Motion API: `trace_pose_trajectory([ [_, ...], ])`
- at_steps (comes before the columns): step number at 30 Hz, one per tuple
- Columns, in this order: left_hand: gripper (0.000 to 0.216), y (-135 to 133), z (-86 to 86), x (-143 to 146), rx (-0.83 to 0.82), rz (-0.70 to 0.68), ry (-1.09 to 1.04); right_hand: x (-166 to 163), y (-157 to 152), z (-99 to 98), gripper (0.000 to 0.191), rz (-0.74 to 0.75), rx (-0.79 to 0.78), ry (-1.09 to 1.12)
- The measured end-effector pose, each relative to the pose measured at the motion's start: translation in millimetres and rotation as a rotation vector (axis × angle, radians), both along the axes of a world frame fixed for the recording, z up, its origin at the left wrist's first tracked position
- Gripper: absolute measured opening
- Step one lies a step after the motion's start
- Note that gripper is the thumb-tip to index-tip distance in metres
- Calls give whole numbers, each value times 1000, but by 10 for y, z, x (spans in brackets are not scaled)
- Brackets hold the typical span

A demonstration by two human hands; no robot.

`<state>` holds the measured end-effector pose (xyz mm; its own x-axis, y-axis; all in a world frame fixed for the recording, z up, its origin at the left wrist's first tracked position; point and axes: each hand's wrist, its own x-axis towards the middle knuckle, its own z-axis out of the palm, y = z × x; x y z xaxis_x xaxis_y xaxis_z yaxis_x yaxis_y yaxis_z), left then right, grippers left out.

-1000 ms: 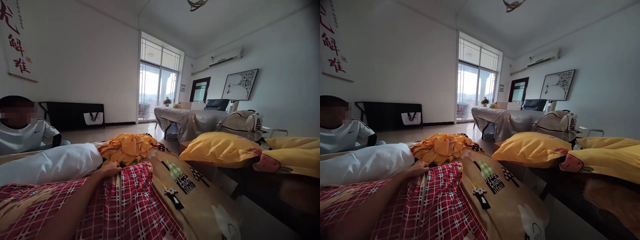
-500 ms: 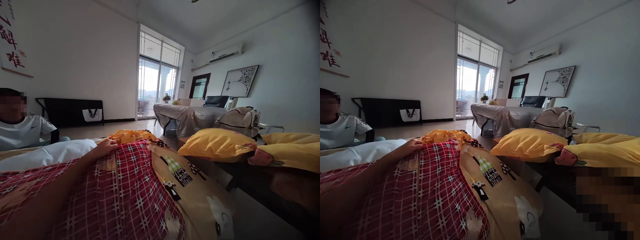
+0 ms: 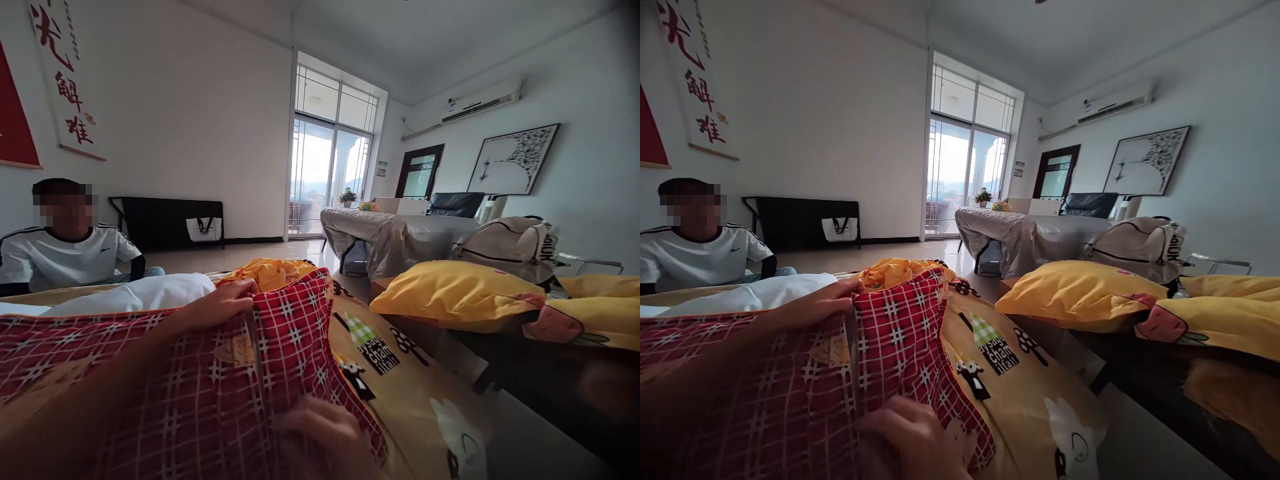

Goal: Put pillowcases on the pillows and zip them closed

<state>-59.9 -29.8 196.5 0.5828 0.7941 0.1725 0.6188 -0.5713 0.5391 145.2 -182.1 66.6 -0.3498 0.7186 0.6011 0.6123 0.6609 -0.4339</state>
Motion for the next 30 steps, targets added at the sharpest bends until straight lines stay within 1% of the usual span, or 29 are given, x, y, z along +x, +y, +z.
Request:
trace_pose_trajectory([
  [3,29,-171,61,14,-11,-45,34,-167,300,339,23,-14,158,155],
  [5,32,-287,94,32,-14,-31,62,-295,460,477,21,-54,302,223],
  [7,35,-384,116,47,-20,-7,85,-403,560,540,17,-135,427,226],
  [10,43,-471,124,52,-42,21,79,-501,608,560,12,-240,523,208],
  [12,46,-494,117,45,-74,3,51,-529,606,568,10,-263,532,221],
  [14,45,-500,103,37,-104,-28,22,-542,601,578,8,-277,528,246],
  [17,45,-496,72,24,-126,-2,7,-557,606,587,7,-300,550,250],
  [19,44,-496,52,17,-120,-5,-8,-572,614,585,8,-310,577,231],
  [21,38,-500,40,9,-98,-52,-35,-591,623,584,9,-307,601,222],
  [24,29,-508,37,-3,-90,-99,-65,-613,636,593,9,-290,602,270],
  [27,29,-522,46,-13,-115,-132,-105,-620,649,617,11,-286,576,315],
  [30,31,-544,61,-7,-107,-141,-142,-624,656,636,14,-277,600,325],
])
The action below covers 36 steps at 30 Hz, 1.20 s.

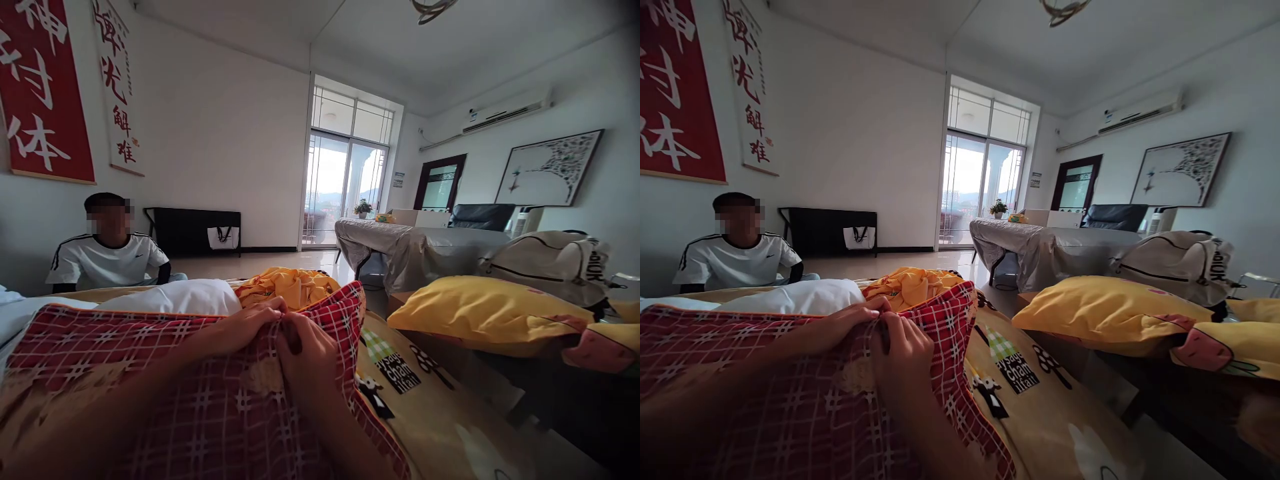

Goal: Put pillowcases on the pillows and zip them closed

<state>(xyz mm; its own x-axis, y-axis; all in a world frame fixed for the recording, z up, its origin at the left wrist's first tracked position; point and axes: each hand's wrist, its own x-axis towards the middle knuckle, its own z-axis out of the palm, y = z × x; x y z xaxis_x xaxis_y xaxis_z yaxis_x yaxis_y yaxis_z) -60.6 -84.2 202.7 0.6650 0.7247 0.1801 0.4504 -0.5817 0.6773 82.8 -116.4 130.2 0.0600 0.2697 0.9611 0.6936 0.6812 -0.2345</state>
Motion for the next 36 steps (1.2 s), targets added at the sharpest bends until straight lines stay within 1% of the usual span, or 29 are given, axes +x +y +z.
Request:
trace_pose_trajectory([
  [5,30,-13,3,38,39,83,57,-13,-18,-25,14,8,112,-23],
  [7,32,-7,-13,47,42,140,62,-7,-32,-45,13,-15,107,14],
  [9,34,-4,-30,51,51,175,47,10,-44,-60,14,-36,64,53],
  [12,31,-9,-44,53,71,154,27,41,-51,-67,14,-29,28,29],
  [15,29,-14,-45,59,84,158,30,52,-42,-58,16,-4,60,-18],
  [21,28,18,-85,54,109,158,28,17,-15,-53,18,-18,11,27],
  [24,26,25,-101,55,108,156,15,11,-5,-56,19,-6,38,-7],
  [29,23,25,-139,80,100,183,-56,11,-4,-40,19,-42,46,-7],
  [32,19,27,-168,85,148,229,-119,0,-1,-35,21,-36,48,-40],
  [34,19,28,-171,78,178,259,-119,-9,8,-39,21,-23,52,-64],
  [36,21,23,-156,66,187,260,-104,-15,21,-44,21,-32,61,-90],
])
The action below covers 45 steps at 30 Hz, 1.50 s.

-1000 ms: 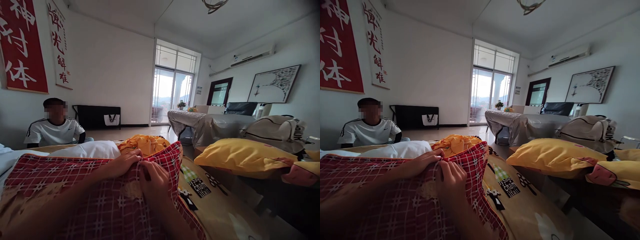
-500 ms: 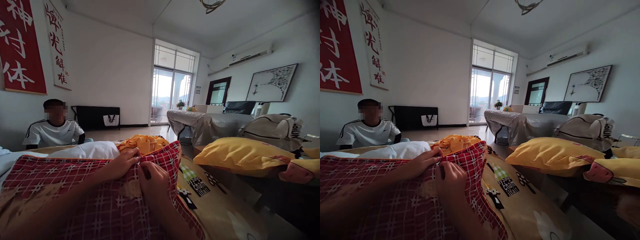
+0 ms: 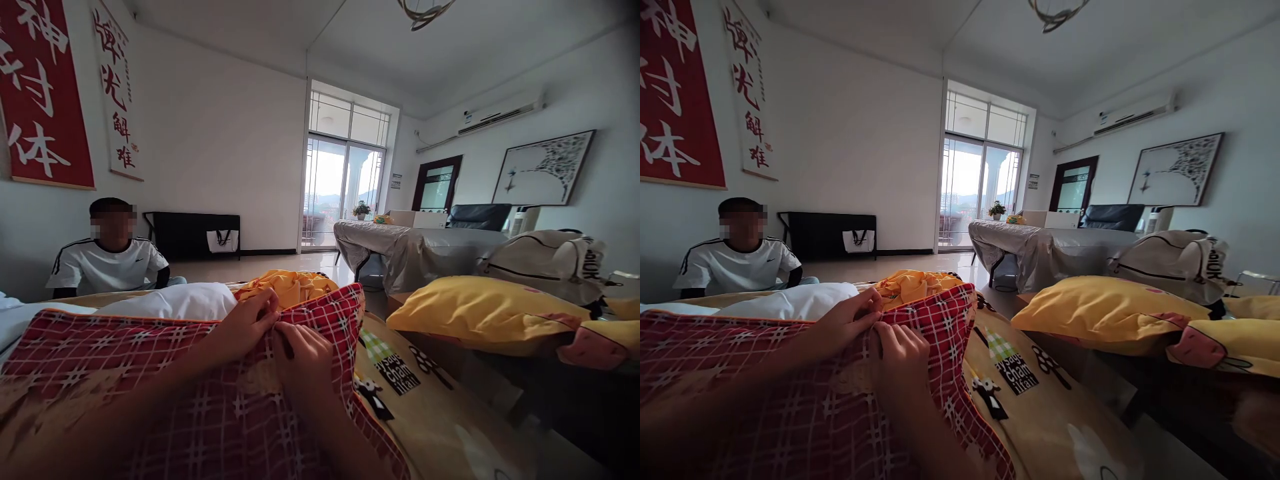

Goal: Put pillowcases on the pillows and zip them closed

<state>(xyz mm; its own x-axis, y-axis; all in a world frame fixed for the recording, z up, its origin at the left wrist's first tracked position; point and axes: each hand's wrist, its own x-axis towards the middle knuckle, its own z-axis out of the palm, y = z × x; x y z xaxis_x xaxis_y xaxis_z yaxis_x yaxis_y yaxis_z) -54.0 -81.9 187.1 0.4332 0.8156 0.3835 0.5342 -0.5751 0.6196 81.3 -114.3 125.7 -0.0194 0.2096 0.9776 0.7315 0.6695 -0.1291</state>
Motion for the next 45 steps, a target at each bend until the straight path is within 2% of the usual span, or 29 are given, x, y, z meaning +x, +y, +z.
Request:
trace_pose_trajectory([
  [10,39,-98,155,-41,19,-48,107,33,25,-34,25,-210,235,-269],
  [14,47,-40,246,-72,-45,-14,267,70,-7,-54,24,-214,276,-374],
  [20,37,-23,360,-28,-144,44,403,108,-30,-59,24,-197,306,-429],
  [24,31,-28,335,-13,-98,45,421,116,-39,-62,24,-188,307,-437],
  [28,31,-2,304,-50,-3,-17,447,114,-47,-59,23,-182,296,-439],
  [36,34,-26,361,-136,41,-127,560,123,-16,-38,21,-102,274,-382],
  [40,29,-22,300,-143,44,-110,488,122,33,-35,22,-17,190,-293],
  [45,26,4,150,-131,46,-93,290,118,90,-60,25,37,122,-224],
])
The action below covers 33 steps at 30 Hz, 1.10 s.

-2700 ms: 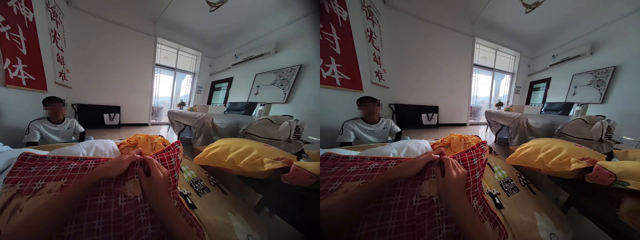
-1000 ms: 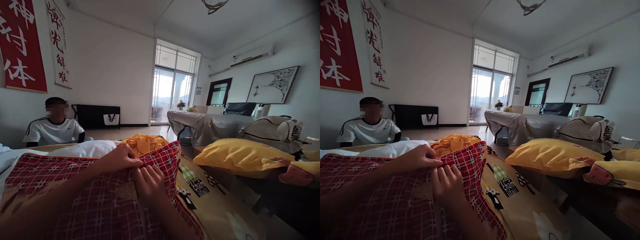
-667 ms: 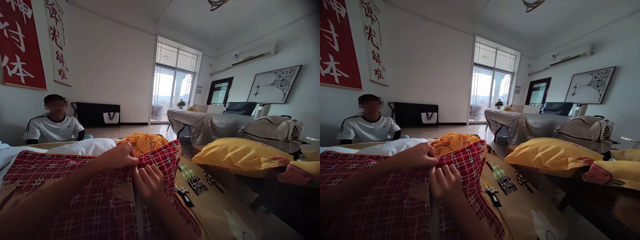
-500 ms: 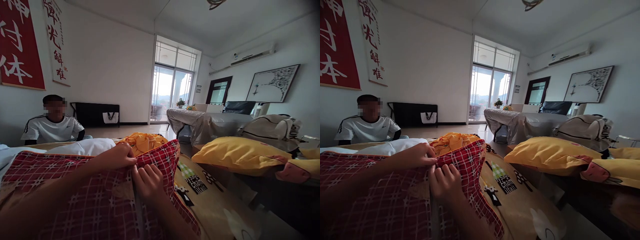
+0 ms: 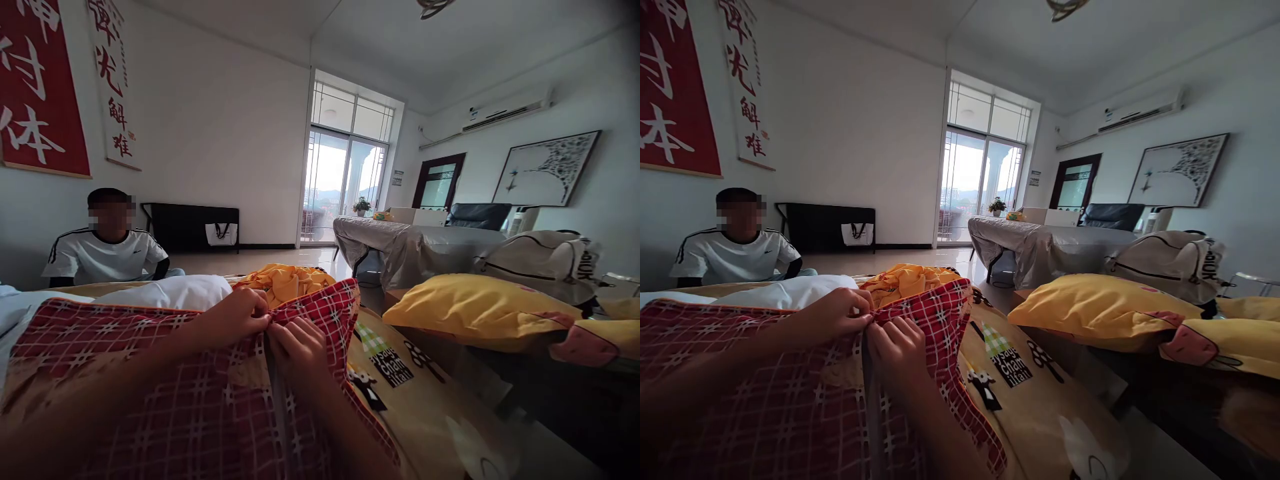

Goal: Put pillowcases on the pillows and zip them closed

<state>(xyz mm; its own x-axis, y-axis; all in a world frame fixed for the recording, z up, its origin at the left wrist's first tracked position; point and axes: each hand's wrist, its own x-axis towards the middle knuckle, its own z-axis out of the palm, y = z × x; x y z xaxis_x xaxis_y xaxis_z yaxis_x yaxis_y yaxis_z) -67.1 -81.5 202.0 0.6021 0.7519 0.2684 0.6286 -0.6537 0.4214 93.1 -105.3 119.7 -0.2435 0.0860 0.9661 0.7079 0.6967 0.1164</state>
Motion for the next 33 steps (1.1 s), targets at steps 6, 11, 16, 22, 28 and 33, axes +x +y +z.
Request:
trace_pose_trajectory([
  [6,25,65,-152,16,9,69,-107,23,45,-96,29,-55,1,-76],
  [11,27,110,-204,38,24,106,-137,44,32,-132,29,-84,11,-136],
  [16,25,147,-206,66,11,132,-142,88,44,-89,24,-19,-5,-70],
  [22,44,185,-145,63,-42,193,-124,127,138,80,21,42,17,-25],
  [28,40,252,-79,57,-209,70,-208,115,184,106,27,28,69,-16],
  [33,31,262,-72,92,-259,135,-300,120,227,115,29,-22,70,-66],
])
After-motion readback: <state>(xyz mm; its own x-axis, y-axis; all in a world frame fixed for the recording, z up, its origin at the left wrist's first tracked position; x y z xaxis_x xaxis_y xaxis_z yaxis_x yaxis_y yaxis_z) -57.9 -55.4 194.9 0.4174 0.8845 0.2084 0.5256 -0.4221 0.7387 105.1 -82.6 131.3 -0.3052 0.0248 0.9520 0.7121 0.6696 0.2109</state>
